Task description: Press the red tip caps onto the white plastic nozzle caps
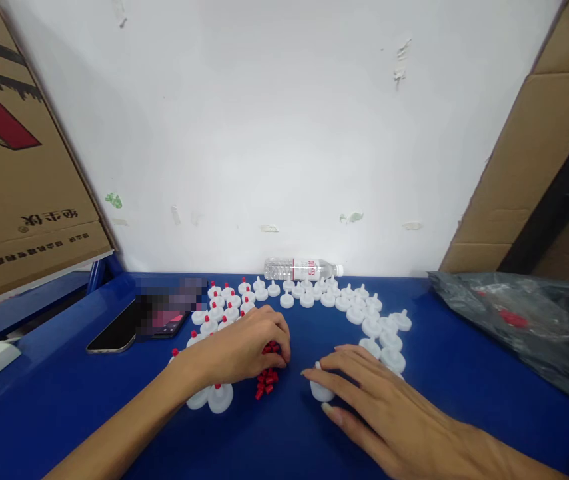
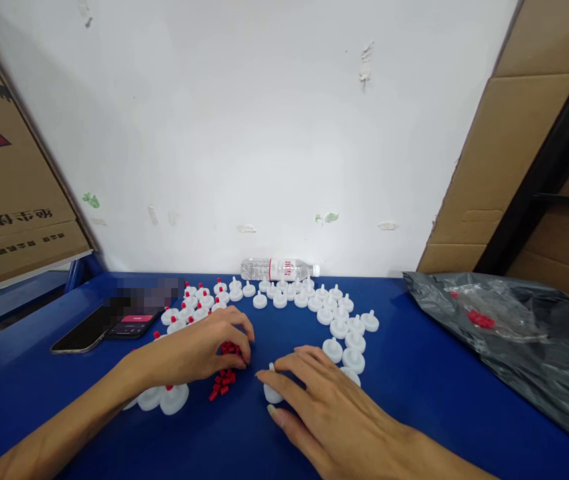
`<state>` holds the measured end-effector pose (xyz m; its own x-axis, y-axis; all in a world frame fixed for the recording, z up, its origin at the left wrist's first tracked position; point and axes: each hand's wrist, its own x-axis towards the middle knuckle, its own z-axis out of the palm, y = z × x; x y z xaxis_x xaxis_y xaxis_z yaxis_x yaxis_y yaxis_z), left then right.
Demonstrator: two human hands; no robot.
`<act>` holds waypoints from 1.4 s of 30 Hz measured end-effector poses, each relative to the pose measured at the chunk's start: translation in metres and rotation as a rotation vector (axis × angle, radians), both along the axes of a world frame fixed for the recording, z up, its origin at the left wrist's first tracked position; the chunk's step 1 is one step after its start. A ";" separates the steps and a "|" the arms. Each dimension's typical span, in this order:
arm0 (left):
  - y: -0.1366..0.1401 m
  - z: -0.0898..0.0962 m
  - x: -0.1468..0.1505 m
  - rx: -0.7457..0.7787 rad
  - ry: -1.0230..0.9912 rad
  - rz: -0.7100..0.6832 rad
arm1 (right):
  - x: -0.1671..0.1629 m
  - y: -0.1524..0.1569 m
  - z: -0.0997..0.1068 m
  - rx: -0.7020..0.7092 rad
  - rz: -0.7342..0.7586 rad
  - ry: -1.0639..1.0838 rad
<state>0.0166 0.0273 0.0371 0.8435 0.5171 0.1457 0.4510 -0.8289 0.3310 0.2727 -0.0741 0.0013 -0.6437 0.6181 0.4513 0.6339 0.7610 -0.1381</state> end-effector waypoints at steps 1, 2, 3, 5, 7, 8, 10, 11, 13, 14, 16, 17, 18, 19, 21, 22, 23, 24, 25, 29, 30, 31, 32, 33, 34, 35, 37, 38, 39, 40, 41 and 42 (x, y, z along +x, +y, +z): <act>-0.001 0.000 0.001 0.002 -0.003 0.000 | 0.000 0.000 -0.001 0.003 0.003 -0.006; -0.002 0.000 0.002 0.008 -0.007 0.003 | 0.001 0.000 -0.002 0.005 0.005 -0.010; -0.002 -0.001 0.003 0.022 -0.013 0.008 | 0.001 0.001 -0.003 0.008 0.001 -0.006; -0.002 -0.001 0.005 0.095 -0.042 0.021 | 0.003 0.001 -0.006 0.022 -0.016 0.032; -0.002 -0.002 0.006 0.226 -0.069 0.016 | 0.004 0.001 -0.008 0.039 -0.035 0.098; -0.001 -0.003 0.007 0.301 -0.083 0.003 | 0.004 0.001 -0.009 0.040 -0.038 0.127; -0.002 -0.005 0.010 0.432 -0.117 -0.037 | 0.004 0.001 -0.010 0.031 -0.030 0.164; -0.002 -0.006 0.011 0.474 -0.139 -0.057 | 0.004 0.001 -0.009 0.021 -0.025 0.169; -0.006 -0.007 0.014 0.515 -0.185 -0.089 | 0.004 0.001 -0.008 0.011 -0.020 0.168; -0.008 -0.007 0.016 0.524 -0.206 -0.104 | 0.004 0.001 -0.007 0.011 -0.018 0.173; -0.013 -0.008 0.019 0.544 -0.237 -0.132 | 0.004 0.001 -0.006 0.003 -0.018 0.200; -0.015 -0.008 0.020 0.559 -0.249 -0.146 | 0.004 0.001 -0.006 -0.004 -0.021 0.220; -0.017 -0.008 0.022 0.571 -0.256 -0.159 | 0.004 0.002 -0.006 -0.013 -0.026 0.240; -0.019 -0.008 0.023 0.582 -0.262 -0.168 | 0.004 0.002 -0.006 -0.025 -0.031 0.257; -0.022 -0.009 0.024 0.592 -0.264 -0.178 | 0.004 0.003 -0.006 -0.052 -0.031 0.272; -0.022 -0.010 0.025 0.593 -0.268 -0.183 | 0.004 0.003 -0.006 -0.066 -0.024 0.274; -0.022 -0.011 0.025 0.593 -0.275 -0.187 | 0.004 0.003 -0.006 -0.079 -0.014 0.273; -0.023 -0.012 0.025 0.593 -0.286 -0.192 | 0.004 0.003 -0.006 -0.088 -0.006 0.272; -0.023 -0.013 0.025 0.595 -0.295 -0.197 | 0.004 0.003 -0.005 -0.093 0.001 0.269; -0.024 -0.015 0.026 0.600 -0.283 -0.200 | 0.005 0.005 -0.008 -0.062 -0.019 0.273; -0.025 -0.015 0.026 0.605 -0.275 -0.200 | 0.006 0.006 -0.009 -0.038 -0.033 0.277; -0.026 -0.015 0.027 0.612 -0.269 -0.200 | 0.008 0.007 -0.011 -0.010 -0.049 0.282; -0.027 -0.015 0.027 0.622 -0.266 -0.201 | 0.009 0.009 -0.013 0.020 -0.065 0.289; -0.028 -0.015 0.028 0.632 -0.267 -0.200 | 0.011 0.011 -0.015 0.052 -0.076 0.298; -0.028 -0.015 0.028 0.639 -0.272 -0.197 | 0.012 0.013 -0.017 0.081 -0.082 0.309; -0.029 -0.015 0.029 0.644 -0.280 -0.191 | 0.014 0.015 -0.018 0.108 -0.081 0.322; -0.029 -0.016 0.029 0.644 -0.301 -0.166 | 0.017 0.018 -0.020 0.150 -0.059 0.342; -0.028 -0.018 0.029 0.645 -0.312 -0.145 | 0.018 0.019 -0.020 0.165 -0.044 0.347; -0.028 -0.019 0.030 0.648 -0.319 -0.121 | 0.020 0.020 -0.020 0.173 -0.031 0.343; -0.028 -0.020 0.030 0.653 -0.318 -0.097 | 0.021 0.021 -0.020 0.175 -0.025 0.331; -0.028 -0.021 0.031 0.658 -0.312 -0.077 | 0.022 0.022 -0.020 0.176 -0.021 0.317; -0.028 -0.022 0.032 0.662 -0.303 -0.066 | 0.024 0.022 -0.020 0.178 -0.018 0.300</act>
<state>0.0483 -0.0009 0.0150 0.7429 0.1893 0.6421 0.3616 -0.9207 -0.1470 0.2963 -0.0526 -0.0190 -0.4558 0.5224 0.7207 0.5985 0.7791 -0.1863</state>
